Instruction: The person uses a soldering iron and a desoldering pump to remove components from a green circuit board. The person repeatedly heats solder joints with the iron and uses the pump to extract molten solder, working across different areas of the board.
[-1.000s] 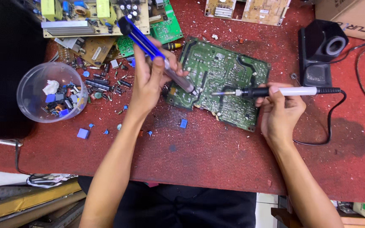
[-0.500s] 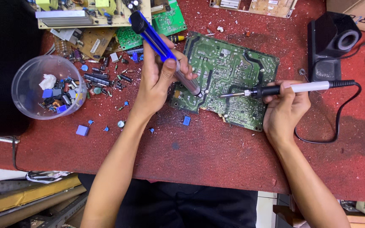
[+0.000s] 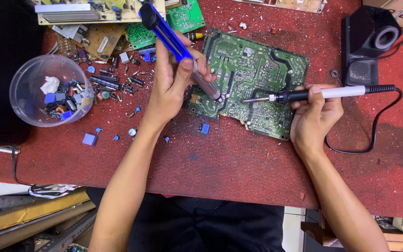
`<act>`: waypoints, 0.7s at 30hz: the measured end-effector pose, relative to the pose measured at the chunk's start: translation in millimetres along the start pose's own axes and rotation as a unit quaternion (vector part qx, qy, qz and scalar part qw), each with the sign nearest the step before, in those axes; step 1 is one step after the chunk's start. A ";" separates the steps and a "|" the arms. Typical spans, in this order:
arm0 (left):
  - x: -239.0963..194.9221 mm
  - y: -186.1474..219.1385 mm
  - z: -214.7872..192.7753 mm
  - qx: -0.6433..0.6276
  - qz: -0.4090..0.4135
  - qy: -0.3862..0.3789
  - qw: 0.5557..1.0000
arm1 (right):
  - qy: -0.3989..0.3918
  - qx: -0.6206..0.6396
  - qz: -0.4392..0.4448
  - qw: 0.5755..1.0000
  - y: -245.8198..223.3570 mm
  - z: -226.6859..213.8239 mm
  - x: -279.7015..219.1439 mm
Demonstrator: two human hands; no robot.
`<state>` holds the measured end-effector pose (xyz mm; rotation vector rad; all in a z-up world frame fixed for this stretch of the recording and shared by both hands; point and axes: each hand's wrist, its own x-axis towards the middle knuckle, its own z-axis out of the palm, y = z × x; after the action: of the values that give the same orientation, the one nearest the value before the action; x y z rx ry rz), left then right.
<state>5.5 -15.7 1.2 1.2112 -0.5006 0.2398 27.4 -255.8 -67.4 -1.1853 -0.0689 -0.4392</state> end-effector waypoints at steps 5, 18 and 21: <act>-0.6 0.6 -0.2 0.004 0.000 0.002 1.000 | 0.001 -0.012 -0.004 1.000 -2.5 3.1 -1.2; -2.1 2.6 -0.1 0.011 -0.002 0.001 1.000 | 0.003 -0.017 -0.024 1.000 -0.4 1.1 -0.7; -1.9 2.1 -0.3 0.006 -0.001 -0.004 1.000 | -0.001 -0.009 -0.022 1.000 0.2 0.3 -0.3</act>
<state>3.0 -14.5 1.9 1.2247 -0.5055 0.2372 27.3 -255.4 -67.6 -1.2046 -0.0928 -0.4782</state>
